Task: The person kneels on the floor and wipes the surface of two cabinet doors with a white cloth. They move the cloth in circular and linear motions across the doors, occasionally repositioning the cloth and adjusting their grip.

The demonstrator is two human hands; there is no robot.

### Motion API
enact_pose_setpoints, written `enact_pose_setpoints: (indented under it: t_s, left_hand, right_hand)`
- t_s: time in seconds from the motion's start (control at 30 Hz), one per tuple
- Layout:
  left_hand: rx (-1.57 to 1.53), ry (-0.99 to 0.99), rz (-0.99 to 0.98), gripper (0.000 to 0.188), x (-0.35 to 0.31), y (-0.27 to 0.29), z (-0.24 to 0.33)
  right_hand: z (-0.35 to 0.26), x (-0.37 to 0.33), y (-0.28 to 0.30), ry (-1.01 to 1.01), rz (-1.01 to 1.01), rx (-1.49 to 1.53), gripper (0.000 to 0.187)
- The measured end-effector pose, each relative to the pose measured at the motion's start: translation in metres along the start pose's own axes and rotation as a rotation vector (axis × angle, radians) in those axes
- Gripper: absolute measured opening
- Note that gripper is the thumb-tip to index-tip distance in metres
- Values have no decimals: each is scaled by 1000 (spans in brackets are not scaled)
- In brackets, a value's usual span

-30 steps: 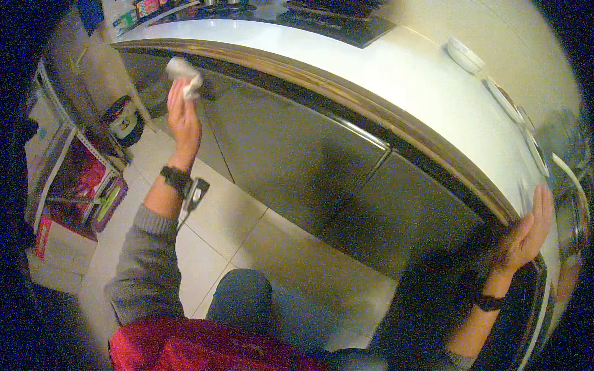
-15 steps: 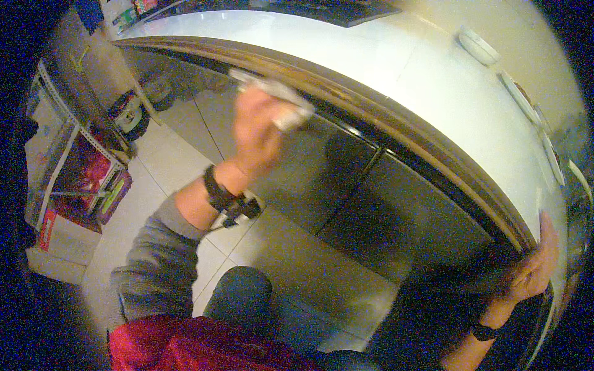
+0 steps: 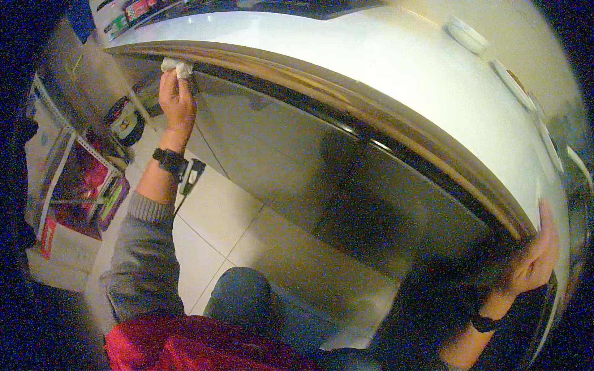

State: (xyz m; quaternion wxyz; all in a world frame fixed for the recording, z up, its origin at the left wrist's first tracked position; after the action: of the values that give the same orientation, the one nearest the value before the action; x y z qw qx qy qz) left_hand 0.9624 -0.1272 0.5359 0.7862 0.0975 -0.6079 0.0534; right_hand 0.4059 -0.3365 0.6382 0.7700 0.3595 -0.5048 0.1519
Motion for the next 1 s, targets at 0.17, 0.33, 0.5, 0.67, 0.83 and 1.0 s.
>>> enact_pose_setpoints:
  t_s: [0.17, 0.33, 0.5, 0.67, 0.83, 1.0]
  left_hand:
    - [-171, -84, -37, 14, -26, -15, 89]
    - [-356, -274, -216, 22, -39, -27, 182]
    - [-602, -429, -230, 28, -42, -46, 245]
    - [-568, -434, -275, 30, -54, -57, 249]
    - [-363, -380, -239, 23, -50, -45, 168]
    - [-19, -98, 20, 25, -25, -4, 45]
  right_hand:
    - [-5, 4, -1, 18, 15, 27, 38]
    - [-8, 8, 0, -44, 43, 52, 34]
    - [-12, 11, 3, -11, 34, 57, 32]
    - [-15, 10, 5, -13, 41, -31, 32]
    - [-18, 11, 5, -32, 60, -29, 31]
    - [-18, 10, 4, -57, 64, -69, 31]
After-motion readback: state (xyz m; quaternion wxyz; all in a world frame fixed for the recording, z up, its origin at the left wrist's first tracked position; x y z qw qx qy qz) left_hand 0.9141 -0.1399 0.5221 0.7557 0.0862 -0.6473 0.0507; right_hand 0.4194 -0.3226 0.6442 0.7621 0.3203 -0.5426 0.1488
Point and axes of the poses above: each hand's wrist, its own x-axis towards the middle knuckle, its own y-axis out of the back of the hand, z = x × y, the point moved 4 cm from there along x, towards the middle knuckle, and after that the axes turned 2 degrees about -z, right-handed, at the moved point
